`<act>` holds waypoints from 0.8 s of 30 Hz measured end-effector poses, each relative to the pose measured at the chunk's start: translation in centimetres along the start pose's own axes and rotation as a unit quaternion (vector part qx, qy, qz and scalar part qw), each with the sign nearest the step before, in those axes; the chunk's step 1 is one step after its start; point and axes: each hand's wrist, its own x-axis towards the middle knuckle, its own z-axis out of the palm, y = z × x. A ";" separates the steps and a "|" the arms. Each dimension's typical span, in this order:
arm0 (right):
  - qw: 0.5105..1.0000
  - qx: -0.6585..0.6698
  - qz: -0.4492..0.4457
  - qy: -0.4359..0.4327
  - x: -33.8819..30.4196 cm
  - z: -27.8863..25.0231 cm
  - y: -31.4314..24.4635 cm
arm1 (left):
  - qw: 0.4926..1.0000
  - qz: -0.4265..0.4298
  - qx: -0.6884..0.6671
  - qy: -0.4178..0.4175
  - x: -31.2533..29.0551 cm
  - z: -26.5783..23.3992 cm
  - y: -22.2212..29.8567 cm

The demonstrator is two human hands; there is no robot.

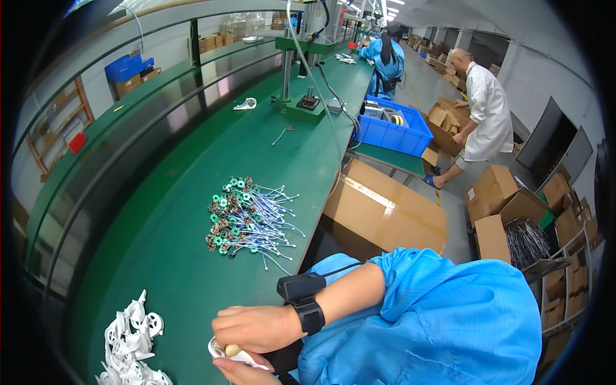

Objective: Assembling small plastic components by inserting wires and electronic parts.

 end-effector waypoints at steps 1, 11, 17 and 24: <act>0.995 0.082 0.049 -0.005 0.6 -0.1 -0.6 | 1.000 -0.003 -0.005 0.003 0.4 -0.8 -0.4; 0.973 0.182 0.125 -0.062 5.3 0.4 2.2 | 0.981 -0.044 -0.186 -0.036 0.2 -5.5 -2.0; 0.931 0.146 0.295 0.161 13.1 -9.5 9.6 | 0.985 0.005 -0.138 0.098 -1.9 -5.3 -0.8; 0.761 0.552 0.340 0.009 3.5 -10.0 4.9 | 0.996 0.036 -0.059 0.061 -1.9 -3.8 -2.1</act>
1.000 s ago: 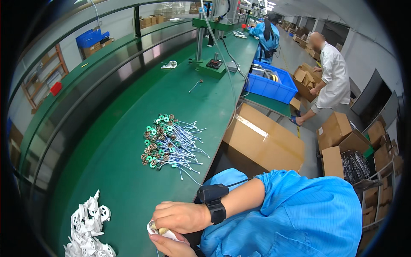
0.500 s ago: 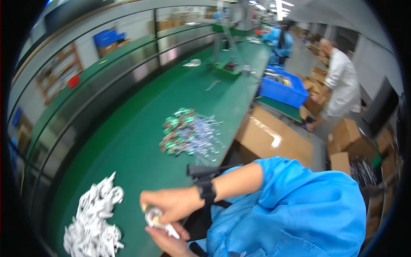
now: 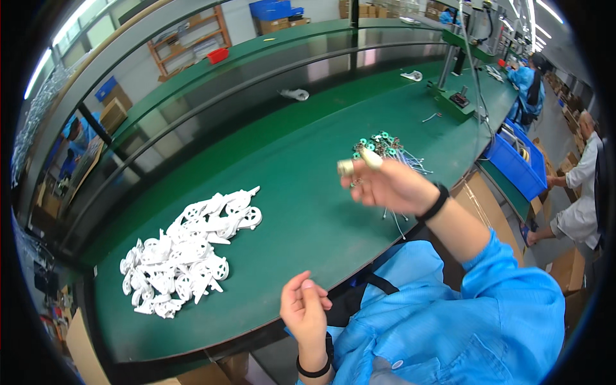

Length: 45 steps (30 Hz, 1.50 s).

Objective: Assembling small plastic components by inserting wires and electronic parts.

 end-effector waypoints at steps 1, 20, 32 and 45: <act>0.999 0.031 0.029 -0.020 -1.4 1.1 0.9 | 1.000 -0.007 -0.020 -0.009 -0.1 0.7 0.2; 0.926 -0.267 -0.171 -0.205 -10.2 -0.3 5.1 | 0.941 0.281 0.169 -0.081 -1.9 8.3 0.8; 0.812 -0.471 -0.320 -0.129 -9.7 -2.7 3.7 | 0.978 0.130 0.114 -0.120 -1.5 9.1 2.2; 0.823 -0.412 -0.370 -0.126 -8.9 -2.8 5.9 | 0.977 -0.025 -0.074 -0.197 -0.3 8.9 0.2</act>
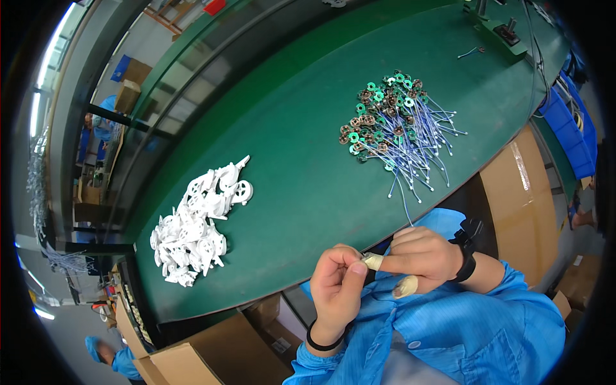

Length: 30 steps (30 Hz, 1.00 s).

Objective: Assembling small plastic components by inserting wires and electronic parts.

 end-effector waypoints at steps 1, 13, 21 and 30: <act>1.000 -0.002 0.001 -0.001 -0.1 0.5 0.4 | 0.999 -0.015 -0.035 0.001 0.0 0.0 -0.1; 0.573 0.778 0.256 0.034 -1.2 2.5 -0.3 | 0.955 0.155 0.233 0.098 -0.3 0.4 0.2; 0.627 0.720 0.297 0.008 -1.0 2.5 -0.4 | 0.855 0.233 0.453 0.095 -0.4 0.4 1.3; 0.702 0.616 0.355 -0.036 -0.4 1.7 -1.5 | 0.897 0.154 0.410 0.057 -0.3 -0.7 1.8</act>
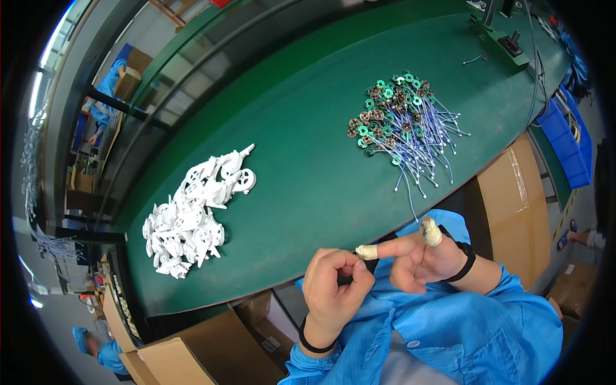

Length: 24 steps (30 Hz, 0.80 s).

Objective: Assembling small plastic components by inserting wires and electronic parts.

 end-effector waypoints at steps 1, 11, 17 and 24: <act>0.999 0.041 -0.006 -0.015 0.0 0.1 0.0 | 1.000 0.019 -0.007 0.009 0.0 0.1 -0.1; 0.995 0.094 -0.044 -0.001 0.4 0.5 1.3 | 0.984 0.164 0.052 0.048 0.1 0.4 -1.5; 0.762 -0.553 -0.333 0.053 1.5 0.1 0.0 | 0.870 -0.200 -0.448 -0.043 -0.7 0.2 -0.3; 0.662 -0.685 -0.300 0.058 1.1 -0.5 -0.4 | 0.853 -0.189 -0.476 -0.102 -1.0 0.2 -1.3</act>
